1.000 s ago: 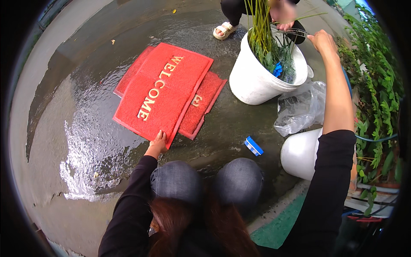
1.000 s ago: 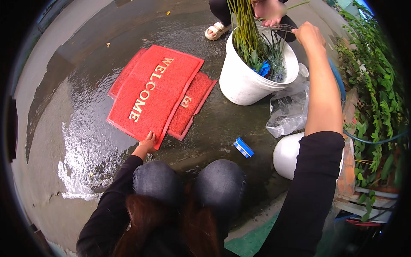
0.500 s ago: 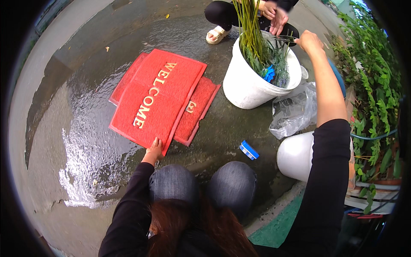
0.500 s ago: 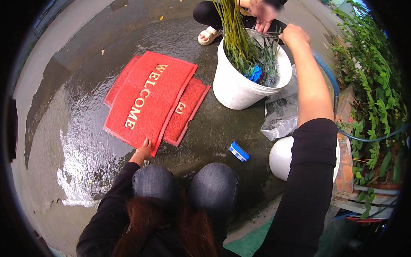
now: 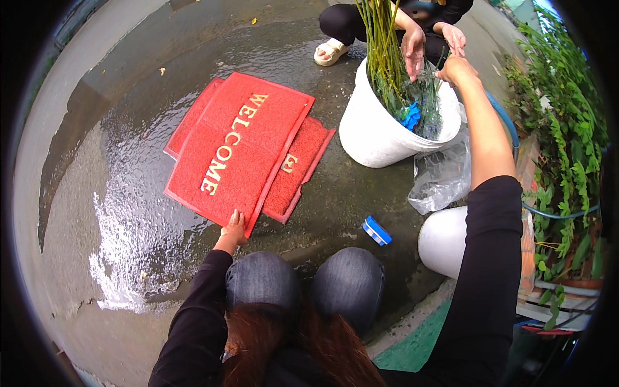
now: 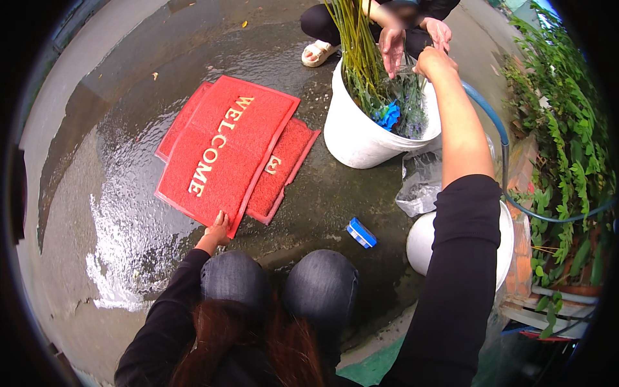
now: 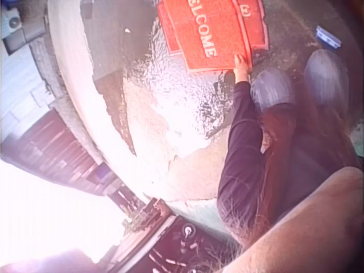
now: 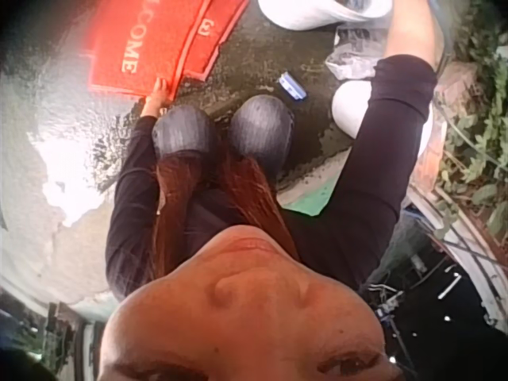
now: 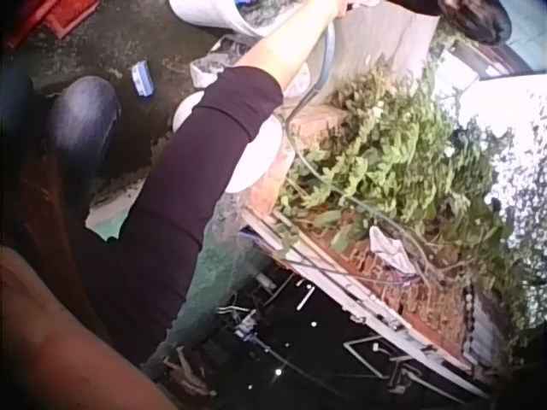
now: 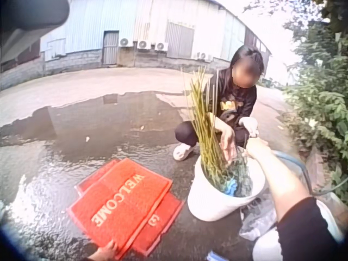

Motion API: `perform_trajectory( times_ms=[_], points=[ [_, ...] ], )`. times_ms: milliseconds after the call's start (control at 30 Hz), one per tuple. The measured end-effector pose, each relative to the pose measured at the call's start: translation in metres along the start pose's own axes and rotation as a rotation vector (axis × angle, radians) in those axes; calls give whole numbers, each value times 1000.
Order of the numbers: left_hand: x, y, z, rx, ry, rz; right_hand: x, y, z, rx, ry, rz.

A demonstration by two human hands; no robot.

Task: The person kneels on a wet concrete surface and scrubs two red welcome mats with a blue scrubbing block while rinsing them with a hose. Another person is visible nearby washing plants in a bucket. The recorder flips and rinses the mats repeatedly before lifting them at the end.

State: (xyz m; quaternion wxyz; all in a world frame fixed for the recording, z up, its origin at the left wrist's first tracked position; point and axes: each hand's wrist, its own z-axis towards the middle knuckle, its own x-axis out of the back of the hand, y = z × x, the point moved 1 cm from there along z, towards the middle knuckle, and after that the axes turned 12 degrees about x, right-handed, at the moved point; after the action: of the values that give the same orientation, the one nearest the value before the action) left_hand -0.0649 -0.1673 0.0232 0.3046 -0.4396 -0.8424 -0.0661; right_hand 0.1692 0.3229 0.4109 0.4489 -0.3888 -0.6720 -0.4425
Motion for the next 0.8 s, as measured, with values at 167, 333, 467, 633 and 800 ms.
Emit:
perform_trajectory(
  times_ms=[167, 333, 467, 633, 800],
  points=[
    [-10, -2, 8, 15, 30, 11, -4, -8, 7, -39, -61, -47],
    [-5, 1, 4, 2, 36, 25, -18, -4, 14, 4, 0, -77],
    [-12, -3, 8, 0, 63, -9, -23, -7, 14, 34, 11, -57],
    [-5, 1, 1, -2, 46, 9, -20, -3, 11, 38, 80, -67],
    [-2, 2, -2, 11, 34, 27, -15, -7, 2, 6, 69, -65]
  ],
)
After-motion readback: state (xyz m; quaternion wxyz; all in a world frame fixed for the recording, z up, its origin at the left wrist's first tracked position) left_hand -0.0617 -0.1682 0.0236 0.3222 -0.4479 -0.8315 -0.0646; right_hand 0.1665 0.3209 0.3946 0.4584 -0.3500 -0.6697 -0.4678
